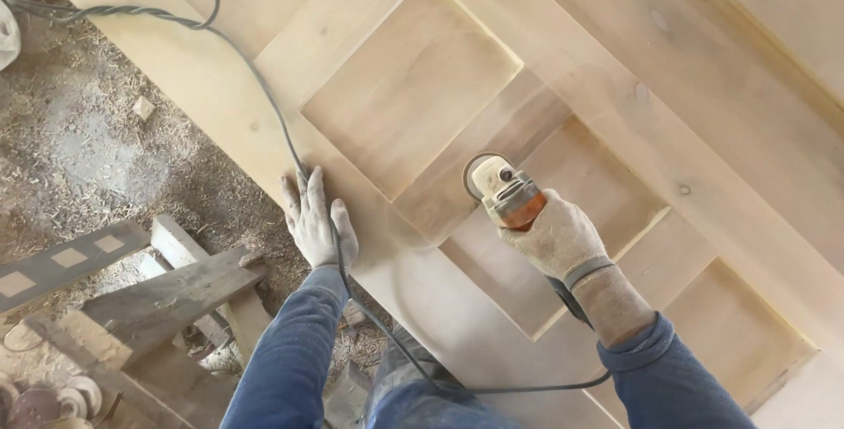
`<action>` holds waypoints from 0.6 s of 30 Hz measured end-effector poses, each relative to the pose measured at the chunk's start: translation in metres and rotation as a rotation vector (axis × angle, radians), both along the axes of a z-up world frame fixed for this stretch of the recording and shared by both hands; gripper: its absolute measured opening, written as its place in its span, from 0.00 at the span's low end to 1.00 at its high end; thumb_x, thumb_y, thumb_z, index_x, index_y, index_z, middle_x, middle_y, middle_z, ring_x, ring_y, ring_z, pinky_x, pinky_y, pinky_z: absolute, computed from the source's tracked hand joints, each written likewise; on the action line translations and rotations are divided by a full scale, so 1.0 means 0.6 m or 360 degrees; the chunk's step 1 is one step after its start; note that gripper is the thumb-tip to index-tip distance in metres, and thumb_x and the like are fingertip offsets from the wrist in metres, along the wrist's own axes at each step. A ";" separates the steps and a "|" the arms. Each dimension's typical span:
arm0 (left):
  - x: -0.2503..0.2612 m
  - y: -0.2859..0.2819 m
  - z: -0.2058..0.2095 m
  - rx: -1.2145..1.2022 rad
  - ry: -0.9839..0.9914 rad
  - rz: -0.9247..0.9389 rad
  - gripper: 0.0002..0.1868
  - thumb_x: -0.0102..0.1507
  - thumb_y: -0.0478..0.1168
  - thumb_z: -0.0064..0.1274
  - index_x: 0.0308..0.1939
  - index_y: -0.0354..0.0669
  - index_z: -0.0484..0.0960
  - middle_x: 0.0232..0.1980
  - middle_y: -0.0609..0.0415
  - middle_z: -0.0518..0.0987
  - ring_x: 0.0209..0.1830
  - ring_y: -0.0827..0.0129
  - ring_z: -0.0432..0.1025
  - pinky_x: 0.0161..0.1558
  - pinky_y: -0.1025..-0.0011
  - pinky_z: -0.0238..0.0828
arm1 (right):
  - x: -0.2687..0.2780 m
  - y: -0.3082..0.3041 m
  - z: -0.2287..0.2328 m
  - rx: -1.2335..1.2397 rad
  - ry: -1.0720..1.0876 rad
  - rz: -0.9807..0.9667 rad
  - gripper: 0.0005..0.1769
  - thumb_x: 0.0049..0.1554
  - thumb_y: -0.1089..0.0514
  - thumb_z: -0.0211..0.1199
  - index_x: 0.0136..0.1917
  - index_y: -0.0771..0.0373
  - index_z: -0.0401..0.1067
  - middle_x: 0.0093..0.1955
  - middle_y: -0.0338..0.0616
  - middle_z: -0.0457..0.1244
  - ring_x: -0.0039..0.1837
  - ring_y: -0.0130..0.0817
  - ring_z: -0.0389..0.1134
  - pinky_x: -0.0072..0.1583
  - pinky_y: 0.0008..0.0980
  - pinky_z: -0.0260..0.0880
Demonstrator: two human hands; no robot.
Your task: Sanding the recessed panels of a wooden door using a power sander.
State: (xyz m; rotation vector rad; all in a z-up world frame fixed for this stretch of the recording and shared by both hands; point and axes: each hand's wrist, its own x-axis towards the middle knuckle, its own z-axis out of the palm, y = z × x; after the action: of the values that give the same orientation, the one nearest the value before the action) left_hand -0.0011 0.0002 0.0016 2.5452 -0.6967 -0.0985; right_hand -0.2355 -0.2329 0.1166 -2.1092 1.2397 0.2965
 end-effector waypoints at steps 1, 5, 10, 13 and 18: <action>0.000 0.003 -0.001 0.0006 -0.0001 0.0005 0.35 0.64 0.47 0.39 0.77 0.50 0.61 0.84 0.50 0.56 0.86 0.48 0.38 0.75 0.38 0.39 | -0.002 0.010 0.000 0.0006 -0.0001 0.0005 0.31 0.44 0.41 0.76 0.50 0.67 0.74 0.42 0.57 0.71 0.48 0.51 0.74 0.54 0.43 0.74; 0.003 0.009 -0.012 -0.0018 -0.0015 -0.0042 0.35 0.66 0.49 0.35 0.79 0.50 0.59 0.84 0.51 0.55 0.86 0.48 0.36 0.77 0.39 0.36 | 0.001 0.052 0.017 0.0053 -0.0038 0.0039 0.30 0.42 0.43 0.75 0.49 0.65 0.72 0.40 0.56 0.71 0.47 0.52 0.74 0.52 0.44 0.74; 0.007 0.014 -0.005 -0.0147 0.0066 -0.0063 0.35 0.64 0.49 0.34 0.78 0.50 0.60 0.84 0.53 0.55 0.86 0.52 0.36 0.80 0.43 0.33 | 0.012 0.112 0.020 0.0073 0.0038 0.0230 0.27 0.44 0.44 0.72 0.49 0.63 0.70 0.41 0.56 0.71 0.48 0.53 0.74 0.53 0.46 0.74; 0.013 0.018 -0.003 -0.0321 0.0306 0.0004 0.35 0.63 0.46 0.33 0.77 0.51 0.60 0.84 0.53 0.56 0.87 0.55 0.36 0.81 0.46 0.29 | 0.022 0.138 0.015 0.0124 0.0057 0.0272 0.28 0.43 0.43 0.73 0.48 0.63 0.70 0.41 0.56 0.71 0.48 0.52 0.74 0.54 0.46 0.74; -0.001 0.040 -0.016 -0.0884 0.0646 0.0019 0.33 0.65 0.40 0.30 0.77 0.46 0.61 0.84 0.46 0.55 0.88 0.54 0.38 0.82 0.47 0.19 | 0.047 0.154 0.018 0.0159 0.0114 0.0621 0.29 0.47 0.43 0.71 0.50 0.65 0.65 0.40 0.57 0.70 0.47 0.53 0.74 0.52 0.46 0.75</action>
State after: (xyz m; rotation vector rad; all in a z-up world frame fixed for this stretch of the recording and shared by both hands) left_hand -0.0018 0.0240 -0.0080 1.9164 -0.4652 -0.3539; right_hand -0.2075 -0.1406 0.1272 -2.2578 0.8237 0.5963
